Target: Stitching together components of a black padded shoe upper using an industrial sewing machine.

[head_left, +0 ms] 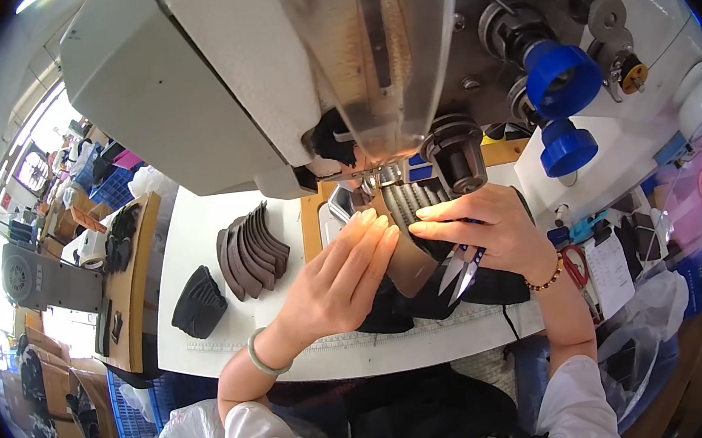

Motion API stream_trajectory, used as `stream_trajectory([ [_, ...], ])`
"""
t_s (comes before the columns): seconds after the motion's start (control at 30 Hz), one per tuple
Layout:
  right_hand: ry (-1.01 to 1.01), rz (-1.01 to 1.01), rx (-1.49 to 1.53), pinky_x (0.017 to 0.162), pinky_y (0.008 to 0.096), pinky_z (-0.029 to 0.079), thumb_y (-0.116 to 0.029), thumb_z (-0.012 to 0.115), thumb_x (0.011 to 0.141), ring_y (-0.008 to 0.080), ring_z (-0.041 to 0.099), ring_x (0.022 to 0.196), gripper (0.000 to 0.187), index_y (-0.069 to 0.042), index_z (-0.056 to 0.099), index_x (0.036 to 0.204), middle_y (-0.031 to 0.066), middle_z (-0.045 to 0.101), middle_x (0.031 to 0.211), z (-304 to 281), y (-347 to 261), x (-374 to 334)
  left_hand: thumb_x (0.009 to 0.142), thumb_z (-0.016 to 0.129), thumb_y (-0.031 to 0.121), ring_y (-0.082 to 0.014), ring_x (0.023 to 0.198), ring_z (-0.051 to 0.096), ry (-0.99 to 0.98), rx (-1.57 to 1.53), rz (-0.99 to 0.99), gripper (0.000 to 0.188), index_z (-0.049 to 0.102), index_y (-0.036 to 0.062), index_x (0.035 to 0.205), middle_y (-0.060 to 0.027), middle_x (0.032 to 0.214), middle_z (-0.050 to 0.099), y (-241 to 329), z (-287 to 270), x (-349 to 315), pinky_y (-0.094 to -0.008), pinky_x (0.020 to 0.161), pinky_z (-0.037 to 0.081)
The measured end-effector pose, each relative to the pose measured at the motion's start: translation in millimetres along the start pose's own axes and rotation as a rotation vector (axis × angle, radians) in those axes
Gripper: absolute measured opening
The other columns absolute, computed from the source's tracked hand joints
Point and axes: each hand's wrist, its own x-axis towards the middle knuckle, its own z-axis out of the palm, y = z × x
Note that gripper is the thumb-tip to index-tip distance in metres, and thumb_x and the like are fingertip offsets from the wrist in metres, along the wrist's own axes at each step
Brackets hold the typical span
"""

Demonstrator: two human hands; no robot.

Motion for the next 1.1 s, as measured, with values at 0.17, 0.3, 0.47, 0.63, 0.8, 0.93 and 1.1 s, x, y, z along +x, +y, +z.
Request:
stream_trajectory([
  [0.17, -0.003, 0.001, -0.05, 0.062, 0.0282, 0.044, -0.005, 0.067, 0.061, 0.0151, 0.048, 0.069, 0.048, -0.017, 0.07, 0.108, -0.0092, 0.062, 0.099, 2.2, -1.7, -4.1, 0.06, 0.061, 0.004, -0.0306, 0.098, 0.066, 0.042, -0.03, -0.046, 0.049, 0.064, -0.0128, 0.105, -0.0181, 0.103, 0.063, 2.4, 0.9, 3.6, -0.0377, 0.089, 0.058],
  [0.3, 0.029, 0.012, -0.037, 0.062, 0.0278, 0.045, -0.005, 0.068, 0.061, 0.015, 0.049, 0.07, 0.049, -0.017, 0.07, 0.108, -0.0094, 0.062, 0.1, 5.0, -1.1, -4.2, 0.058, 0.061, 0.004, -0.0293, 0.096, 0.066, 0.052, -0.007, 0.004, 0.049, 0.065, -0.012, 0.104, -0.0166, 0.1, 0.064, -0.4, 3.2, 2.4, -0.037, 0.088, 0.058],
  [0.47, 0.034, 0.051, 0.019, 0.063, 0.0285, 0.045, -0.006, 0.068, 0.063, 0.015, 0.053, 0.071, 0.045, -0.017, 0.071, 0.107, -0.0075, 0.065, 0.103, 5.3, -2.5, -4.4, 0.064, 0.062, -0.001, -0.0291, 0.094, 0.068, 0.014, 0.058, 0.066, 0.036, 0.069, -0.0088, 0.099, -0.016, 0.099, 0.068, -1.7, 0.0, 5.0, -0.0341, 0.082, 0.059],
  [0.63, 0.059, 0.078, 0.023, 0.062, 0.0278, 0.043, -0.007, 0.068, 0.066, 0.0144, 0.053, 0.068, 0.041, -0.017, 0.073, 0.105, -0.0064, 0.067, 0.104, 9.1, -5.2, -6.3, 0.064, 0.061, 0.002, -0.0286, 0.094, 0.068, 0.022, 0.076, 0.096, 0.036, 0.069, -0.0086, 0.097, -0.0161, 0.099, 0.068, -4.5, -0.3, 3.1, -0.0338, 0.083, 0.059],
  [0.8, 0.079, 0.087, 0.0, 0.062, 0.0269, 0.042, -0.005, 0.068, 0.065, 0.0138, 0.049, 0.066, 0.043, -0.017, 0.073, 0.106, -0.0066, 0.068, 0.102, 11.1, -7.1, -10.4, 0.059, 0.063, 0.005, -0.0264, 0.093, 0.066, 0.042, 0.038, 0.08, 0.048, 0.067, -0.01, 0.104, -0.0135, 0.098, 0.065, -4.5, 2.2, 2.7, -0.0359, 0.087, 0.058],
  [0.93, 0.092, 0.1, -0.002, 0.062, 0.0276, 0.042, -0.005, 0.068, 0.063, 0.014, 0.05, 0.067, 0.044, -0.017, 0.073, 0.105, -0.0061, 0.066, 0.098, 11.8, -7.3, -7.4, 0.064, 0.06, 0.001, -0.028, 0.093, 0.069, 0.045, 0.028, 0.073, 0.034, 0.069, -0.0079, 0.096, -0.0159, 0.099, 0.069, -8.2, 2.0, 3.4, -0.0332, 0.081, 0.059],
  [1.1, 0.072, 0.142, -0.087, 0.063, 0.0295, 0.043, -0.006, 0.07, 0.062, 0.0161, 0.052, 0.07, 0.044, -0.017, 0.073, 0.105, -0.0039, 0.062, 0.093, 16.6, -3.0, -8.4, 0.064, 0.065, 0.002, -0.0254, 0.096, 0.067, 0.079, -0.062, -0.019, 0.041, 0.068, -0.0057, 0.104, -0.0113, 0.101, 0.066, -19.2, 9.7, 2.5, -0.0319, 0.079, 0.057],
])
